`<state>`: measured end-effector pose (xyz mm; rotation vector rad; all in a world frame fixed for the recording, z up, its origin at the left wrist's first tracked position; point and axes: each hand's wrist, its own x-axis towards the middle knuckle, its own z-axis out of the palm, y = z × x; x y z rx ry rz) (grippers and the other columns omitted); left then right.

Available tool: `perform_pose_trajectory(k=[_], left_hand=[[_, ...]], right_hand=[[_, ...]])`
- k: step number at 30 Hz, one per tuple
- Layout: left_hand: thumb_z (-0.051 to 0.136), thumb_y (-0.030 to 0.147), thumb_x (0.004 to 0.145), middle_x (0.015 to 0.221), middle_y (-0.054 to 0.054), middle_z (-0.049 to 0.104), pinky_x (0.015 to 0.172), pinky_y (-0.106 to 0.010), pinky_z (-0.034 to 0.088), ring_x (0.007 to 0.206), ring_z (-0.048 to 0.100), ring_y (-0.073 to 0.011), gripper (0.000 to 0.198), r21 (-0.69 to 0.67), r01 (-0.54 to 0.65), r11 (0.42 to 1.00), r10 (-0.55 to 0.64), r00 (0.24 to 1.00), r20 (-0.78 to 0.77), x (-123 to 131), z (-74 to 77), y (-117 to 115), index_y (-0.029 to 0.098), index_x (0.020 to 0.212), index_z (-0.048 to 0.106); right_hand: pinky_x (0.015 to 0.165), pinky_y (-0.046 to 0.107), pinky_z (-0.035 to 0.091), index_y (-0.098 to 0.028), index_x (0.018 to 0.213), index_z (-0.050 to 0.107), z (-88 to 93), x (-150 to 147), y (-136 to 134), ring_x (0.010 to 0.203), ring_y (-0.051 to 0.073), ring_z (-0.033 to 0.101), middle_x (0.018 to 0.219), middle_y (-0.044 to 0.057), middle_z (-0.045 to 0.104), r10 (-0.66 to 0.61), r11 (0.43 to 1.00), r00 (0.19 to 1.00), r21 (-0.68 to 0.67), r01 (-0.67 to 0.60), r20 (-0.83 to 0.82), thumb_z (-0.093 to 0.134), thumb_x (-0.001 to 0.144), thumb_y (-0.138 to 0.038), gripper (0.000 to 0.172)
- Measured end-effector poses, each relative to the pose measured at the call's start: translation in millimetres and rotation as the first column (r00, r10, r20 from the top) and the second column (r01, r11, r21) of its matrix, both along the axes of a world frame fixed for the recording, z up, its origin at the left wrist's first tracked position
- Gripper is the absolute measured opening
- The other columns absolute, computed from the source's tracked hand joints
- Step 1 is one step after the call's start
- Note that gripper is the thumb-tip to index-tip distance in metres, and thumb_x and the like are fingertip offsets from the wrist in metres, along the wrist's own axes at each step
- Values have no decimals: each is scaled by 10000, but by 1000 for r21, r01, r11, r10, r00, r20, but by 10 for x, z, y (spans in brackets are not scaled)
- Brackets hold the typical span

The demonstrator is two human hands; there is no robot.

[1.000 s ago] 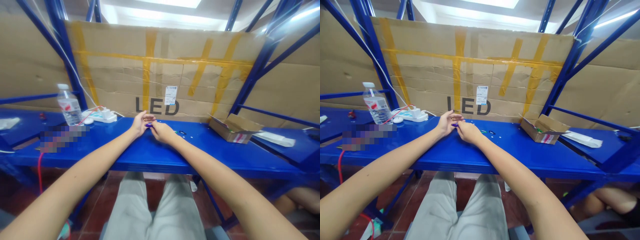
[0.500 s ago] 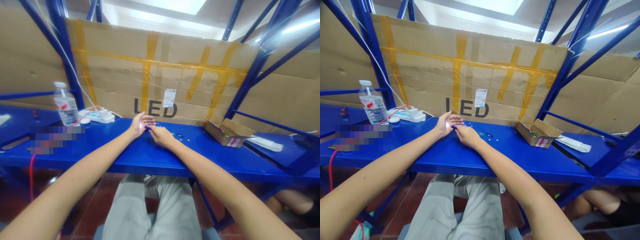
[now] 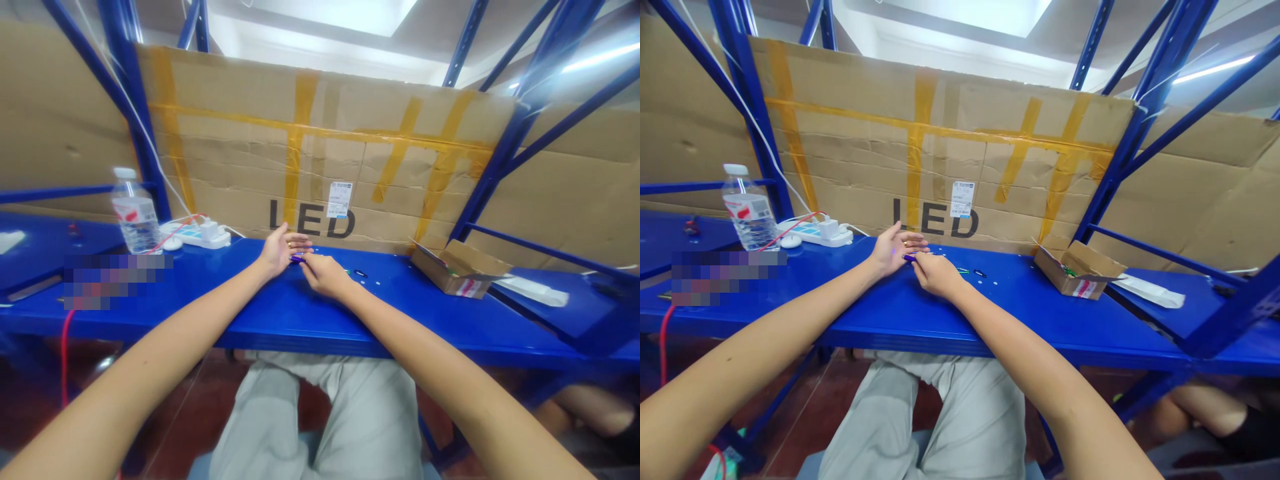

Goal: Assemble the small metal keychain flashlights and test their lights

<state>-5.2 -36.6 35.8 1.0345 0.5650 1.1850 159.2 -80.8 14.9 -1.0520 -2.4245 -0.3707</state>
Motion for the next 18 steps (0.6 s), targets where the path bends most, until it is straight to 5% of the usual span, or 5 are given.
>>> perform_pose_trajectory(k=[18], left_hand=[[340,645,926,919,-196,744,773,-399,517,935,696,-315,656,37,29,999,-28,999,-17,-53,-77,84,106,893,712]], right_hand=[[831,330,488,-154,1060,587,35,0,-37,924,239,686,1044,143,722,11,999,999,-31,-12,-38,392,1010,-267,231]])
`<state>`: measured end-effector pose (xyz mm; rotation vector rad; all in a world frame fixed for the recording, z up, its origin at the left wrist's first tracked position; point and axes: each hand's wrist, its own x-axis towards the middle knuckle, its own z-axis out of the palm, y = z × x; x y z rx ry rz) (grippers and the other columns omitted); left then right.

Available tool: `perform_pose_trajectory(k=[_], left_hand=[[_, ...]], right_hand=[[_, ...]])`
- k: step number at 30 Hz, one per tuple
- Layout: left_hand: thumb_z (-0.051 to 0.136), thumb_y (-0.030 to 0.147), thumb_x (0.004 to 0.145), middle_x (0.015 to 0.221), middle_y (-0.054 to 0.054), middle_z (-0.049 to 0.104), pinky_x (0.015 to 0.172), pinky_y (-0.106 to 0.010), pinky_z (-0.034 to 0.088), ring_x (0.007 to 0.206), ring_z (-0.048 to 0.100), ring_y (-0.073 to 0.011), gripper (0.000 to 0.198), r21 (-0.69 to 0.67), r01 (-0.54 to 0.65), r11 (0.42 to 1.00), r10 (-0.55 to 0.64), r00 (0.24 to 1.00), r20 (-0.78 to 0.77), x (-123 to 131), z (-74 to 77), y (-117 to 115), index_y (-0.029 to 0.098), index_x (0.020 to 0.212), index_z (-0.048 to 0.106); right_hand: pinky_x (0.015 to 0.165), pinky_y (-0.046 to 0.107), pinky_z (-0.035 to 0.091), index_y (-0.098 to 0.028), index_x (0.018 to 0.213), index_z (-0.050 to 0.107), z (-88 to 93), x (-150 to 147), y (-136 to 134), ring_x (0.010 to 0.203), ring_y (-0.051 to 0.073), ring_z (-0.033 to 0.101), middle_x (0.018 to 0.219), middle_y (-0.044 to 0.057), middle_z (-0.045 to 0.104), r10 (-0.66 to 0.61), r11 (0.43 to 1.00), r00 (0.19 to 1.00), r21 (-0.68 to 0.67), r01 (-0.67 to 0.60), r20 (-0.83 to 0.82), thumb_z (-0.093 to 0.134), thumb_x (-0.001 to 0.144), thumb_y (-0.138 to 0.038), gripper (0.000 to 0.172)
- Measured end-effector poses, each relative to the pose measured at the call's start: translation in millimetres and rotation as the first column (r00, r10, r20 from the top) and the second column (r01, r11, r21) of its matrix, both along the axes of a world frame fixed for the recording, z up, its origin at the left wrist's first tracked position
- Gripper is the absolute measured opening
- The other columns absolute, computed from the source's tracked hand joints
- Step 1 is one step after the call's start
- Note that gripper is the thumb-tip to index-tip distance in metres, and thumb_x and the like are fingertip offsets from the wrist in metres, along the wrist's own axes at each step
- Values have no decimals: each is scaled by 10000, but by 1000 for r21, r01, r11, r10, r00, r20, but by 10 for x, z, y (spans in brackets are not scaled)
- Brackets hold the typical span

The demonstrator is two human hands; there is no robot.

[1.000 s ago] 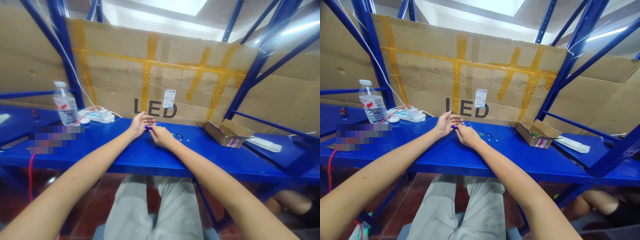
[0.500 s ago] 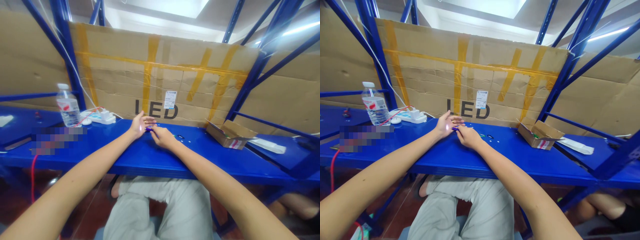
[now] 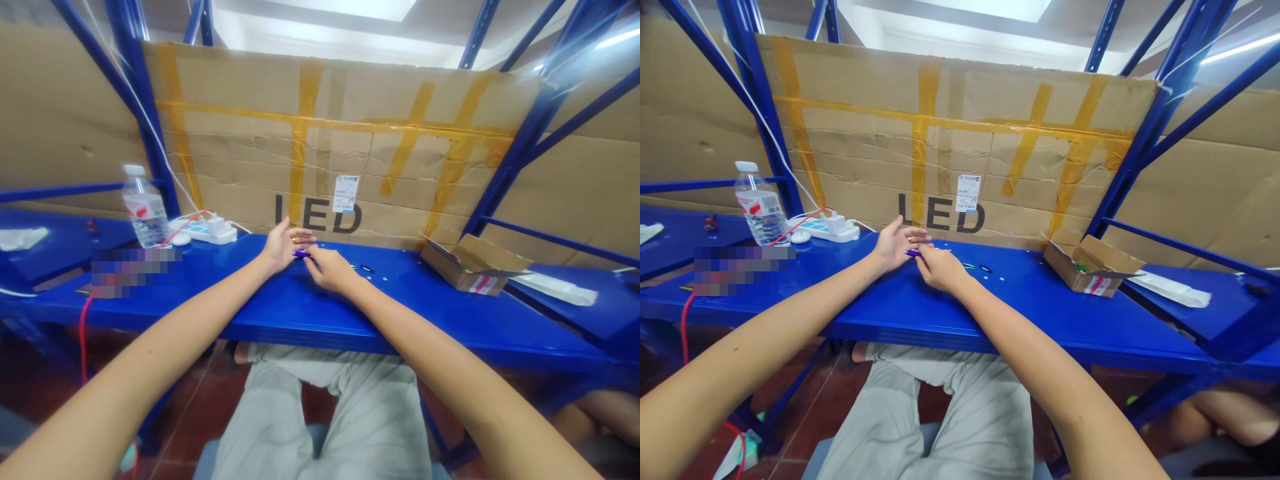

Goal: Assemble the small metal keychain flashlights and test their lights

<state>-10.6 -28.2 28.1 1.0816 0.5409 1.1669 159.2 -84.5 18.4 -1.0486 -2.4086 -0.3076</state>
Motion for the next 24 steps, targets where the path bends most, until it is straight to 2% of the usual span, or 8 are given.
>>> perform_pose_trajectory(k=[14,24], left_hand=[[301,608,955,907,-191,745,660,-342,483,779,673,-253,670,-36,-17,999,17,1000,-10,-1,55,-80,94,867,722],[305,623,949,927,-195,742,697,-363,498,791,679,-263,671,-30,11,999,-11,1000,-3,2,43,-76,96,897,717]], right_hand=[[845,306,474,-159,1119,623,39,30,-10,974,231,692,1117,130,729,-27,999,999,30,26,19,410,1010,-266,262],[871,306,467,-157,1187,621,28,49,13,1036,234,680,1184,127,717,-46,998,999,35,45,10,400,1012,-264,302]])
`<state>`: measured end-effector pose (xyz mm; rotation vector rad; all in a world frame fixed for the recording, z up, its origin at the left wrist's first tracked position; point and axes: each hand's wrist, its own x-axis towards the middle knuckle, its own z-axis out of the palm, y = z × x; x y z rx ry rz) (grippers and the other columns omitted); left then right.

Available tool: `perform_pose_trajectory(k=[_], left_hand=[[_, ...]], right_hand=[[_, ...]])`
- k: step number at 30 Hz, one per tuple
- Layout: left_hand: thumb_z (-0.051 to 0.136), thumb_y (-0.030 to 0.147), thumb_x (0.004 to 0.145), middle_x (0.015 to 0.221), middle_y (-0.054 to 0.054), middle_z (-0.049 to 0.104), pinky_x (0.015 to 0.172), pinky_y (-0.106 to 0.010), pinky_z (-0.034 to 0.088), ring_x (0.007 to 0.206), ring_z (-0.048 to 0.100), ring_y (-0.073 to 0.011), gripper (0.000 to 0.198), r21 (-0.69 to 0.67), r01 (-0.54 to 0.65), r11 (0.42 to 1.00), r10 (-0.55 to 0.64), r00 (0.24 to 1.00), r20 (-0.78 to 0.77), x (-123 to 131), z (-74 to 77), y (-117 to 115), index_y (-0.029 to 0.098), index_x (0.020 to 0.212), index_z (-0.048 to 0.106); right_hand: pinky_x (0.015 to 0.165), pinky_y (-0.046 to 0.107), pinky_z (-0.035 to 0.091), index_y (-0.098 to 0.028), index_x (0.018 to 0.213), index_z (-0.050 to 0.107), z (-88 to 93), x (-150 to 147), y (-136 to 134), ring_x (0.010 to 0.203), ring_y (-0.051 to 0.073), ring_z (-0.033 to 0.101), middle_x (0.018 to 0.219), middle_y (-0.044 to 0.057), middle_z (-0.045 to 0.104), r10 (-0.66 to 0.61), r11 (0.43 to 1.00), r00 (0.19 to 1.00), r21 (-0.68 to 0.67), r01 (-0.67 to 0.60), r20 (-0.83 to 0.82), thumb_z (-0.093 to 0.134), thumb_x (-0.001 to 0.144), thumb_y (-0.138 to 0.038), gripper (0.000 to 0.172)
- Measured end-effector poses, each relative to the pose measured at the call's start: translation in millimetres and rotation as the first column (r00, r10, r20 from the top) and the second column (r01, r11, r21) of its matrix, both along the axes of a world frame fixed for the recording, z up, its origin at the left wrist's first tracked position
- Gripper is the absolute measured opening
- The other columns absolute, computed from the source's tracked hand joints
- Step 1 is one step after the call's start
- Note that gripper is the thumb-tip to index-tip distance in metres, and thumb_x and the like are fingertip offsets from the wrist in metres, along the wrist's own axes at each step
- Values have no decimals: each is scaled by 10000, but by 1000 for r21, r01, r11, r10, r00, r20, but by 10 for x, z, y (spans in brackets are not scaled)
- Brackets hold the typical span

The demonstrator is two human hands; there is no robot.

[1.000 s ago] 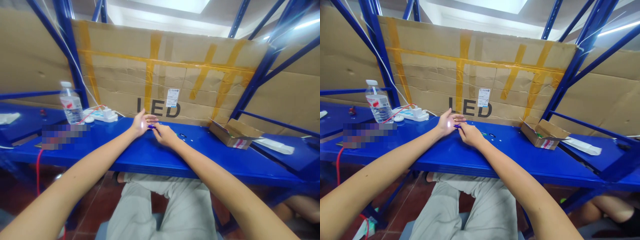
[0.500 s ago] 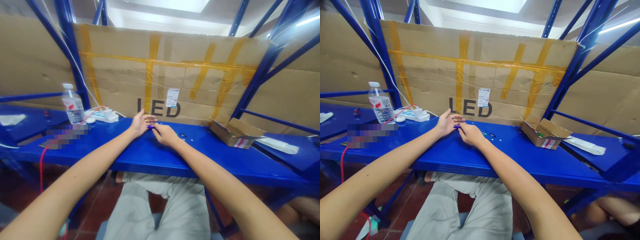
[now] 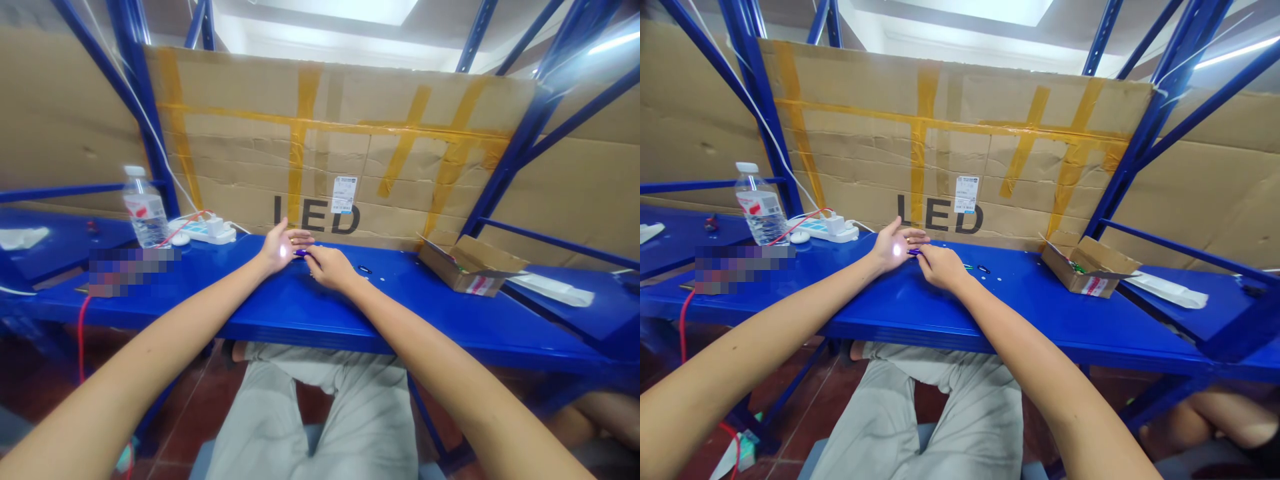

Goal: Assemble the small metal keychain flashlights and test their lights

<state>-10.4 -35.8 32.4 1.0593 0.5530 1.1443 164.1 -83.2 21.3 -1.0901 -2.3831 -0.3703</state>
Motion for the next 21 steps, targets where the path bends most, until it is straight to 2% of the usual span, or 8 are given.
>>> perform_pose_trajectory(k=[5,11,21], left_hand=[[277,612,961,897,-191,737,706,-369,511,811,685,-267,681,10,25,1000,-25,999,22,-2,-16,19,100,889,720],[307,631,949,912,-198,735,721,-388,515,785,683,-270,684,0,21,1000,-21,1000,15,-8,-42,55,90,907,725],[288,620,959,899,-193,736,670,-359,512,753,683,-252,696,4,52,999,-52,998,26,-3,-35,42,81,898,724]], right_hand=[[817,315,473,-148,1214,590,15,-2,-13,973,251,699,1152,131,727,-43,999,999,-2,43,-4,391,1008,-269,312],[803,296,463,-169,1199,599,45,-2,-28,946,234,703,1105,121,741,-10,1000,999,-13,11,35,383,1005,-248,301],[790,304,470,-174,1208,578,51,-11,-50,951,246,706,1109,119,738,-37,999,998,-17,37,45,378,1004,-247,294]])
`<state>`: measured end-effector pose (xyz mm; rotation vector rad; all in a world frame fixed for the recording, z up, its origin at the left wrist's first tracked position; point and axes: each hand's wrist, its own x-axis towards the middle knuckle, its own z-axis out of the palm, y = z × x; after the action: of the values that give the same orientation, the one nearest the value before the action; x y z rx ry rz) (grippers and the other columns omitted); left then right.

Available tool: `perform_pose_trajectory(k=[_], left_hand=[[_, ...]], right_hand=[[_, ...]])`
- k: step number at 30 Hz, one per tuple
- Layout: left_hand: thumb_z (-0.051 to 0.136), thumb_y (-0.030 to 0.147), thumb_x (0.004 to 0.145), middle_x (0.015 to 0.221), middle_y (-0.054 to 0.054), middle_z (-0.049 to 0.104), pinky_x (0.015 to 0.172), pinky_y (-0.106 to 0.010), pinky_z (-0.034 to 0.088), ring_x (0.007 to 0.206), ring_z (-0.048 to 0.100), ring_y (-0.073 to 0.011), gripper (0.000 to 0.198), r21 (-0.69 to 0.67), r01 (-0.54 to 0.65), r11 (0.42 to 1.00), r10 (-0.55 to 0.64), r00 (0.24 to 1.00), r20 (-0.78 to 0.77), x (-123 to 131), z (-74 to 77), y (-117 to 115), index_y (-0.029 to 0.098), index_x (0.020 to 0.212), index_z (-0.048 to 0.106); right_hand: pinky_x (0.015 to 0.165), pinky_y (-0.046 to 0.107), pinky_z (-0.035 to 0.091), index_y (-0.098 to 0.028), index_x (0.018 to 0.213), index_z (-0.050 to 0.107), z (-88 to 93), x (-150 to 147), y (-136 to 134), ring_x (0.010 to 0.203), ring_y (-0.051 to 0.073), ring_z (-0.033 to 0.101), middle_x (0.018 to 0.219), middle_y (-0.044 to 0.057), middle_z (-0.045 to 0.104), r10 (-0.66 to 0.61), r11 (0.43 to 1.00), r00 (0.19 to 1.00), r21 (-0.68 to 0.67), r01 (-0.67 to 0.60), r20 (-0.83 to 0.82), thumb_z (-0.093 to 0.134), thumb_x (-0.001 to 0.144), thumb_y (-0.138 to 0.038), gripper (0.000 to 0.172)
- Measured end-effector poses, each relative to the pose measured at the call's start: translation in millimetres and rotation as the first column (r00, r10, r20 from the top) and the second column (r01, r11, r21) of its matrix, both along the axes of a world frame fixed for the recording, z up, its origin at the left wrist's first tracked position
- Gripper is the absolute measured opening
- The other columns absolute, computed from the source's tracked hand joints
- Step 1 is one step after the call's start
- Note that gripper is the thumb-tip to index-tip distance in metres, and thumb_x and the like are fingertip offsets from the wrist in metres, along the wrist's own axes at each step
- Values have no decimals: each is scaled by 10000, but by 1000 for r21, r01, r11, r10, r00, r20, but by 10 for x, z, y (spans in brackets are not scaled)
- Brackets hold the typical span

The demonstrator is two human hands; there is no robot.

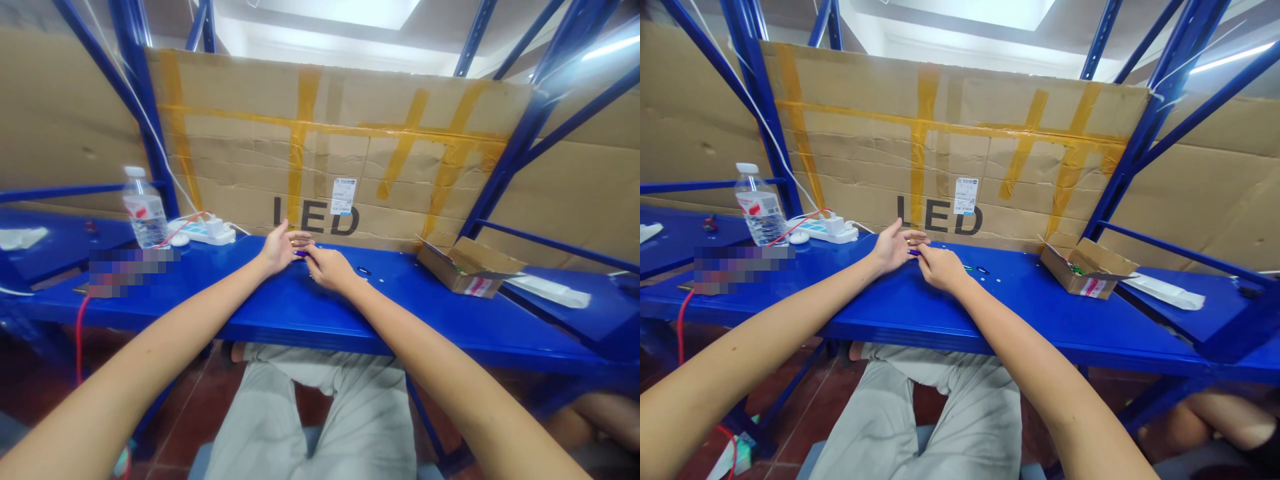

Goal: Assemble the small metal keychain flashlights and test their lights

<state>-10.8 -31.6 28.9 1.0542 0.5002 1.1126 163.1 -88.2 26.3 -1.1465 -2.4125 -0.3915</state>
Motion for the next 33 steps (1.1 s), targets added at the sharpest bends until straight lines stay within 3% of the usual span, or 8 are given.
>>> perform_pose_trajectory(k=[7,11,27,33], left_hand=[[300,616,958,897,-201,740,682,-359,503,762,688,-261,681,-6,-30,1000,30,999,-12,7,7,-8,91,888,727],[282,617,963,904,-202,740,669,-352,496,746,685,-253,697,-8,-13,1000,13,1000,-14,9,17,-17,85,895,727],[294,633,953,899,-209,740,694,-352,494,766,683,-260,697,28,-9,1000,9,1000,-7,26,-12,14,90,898,727],[300,612,963,890,-210,740,724,-364,507,781,685,-263,682,3,-10,1000,10,1000,1,28,-5,7,83,900,725]], right_hand=[[832,316,478,-157,1158,625,-6,2,10,986,247,700,1121,131,738,-7,1000,1000,-14,7,14,404,999,-237,283],[857,318,482,-169,1240,597,-13,7,17,1015,239,697,1178,119,724,27,1000,999,-1,-27,-17,415,999,-242,311],[875,319,493,-185,1251,618,-1,10,-9,1054,235,689,1218,109,714,42,999,999,-15,-42,-20,441,991,-249,321],[867,318,495,-172,1205,640,-11,16,5,1025,238,696,1156,118,735,31,999,999,-21,-31,-13,433,994,-245,304]])
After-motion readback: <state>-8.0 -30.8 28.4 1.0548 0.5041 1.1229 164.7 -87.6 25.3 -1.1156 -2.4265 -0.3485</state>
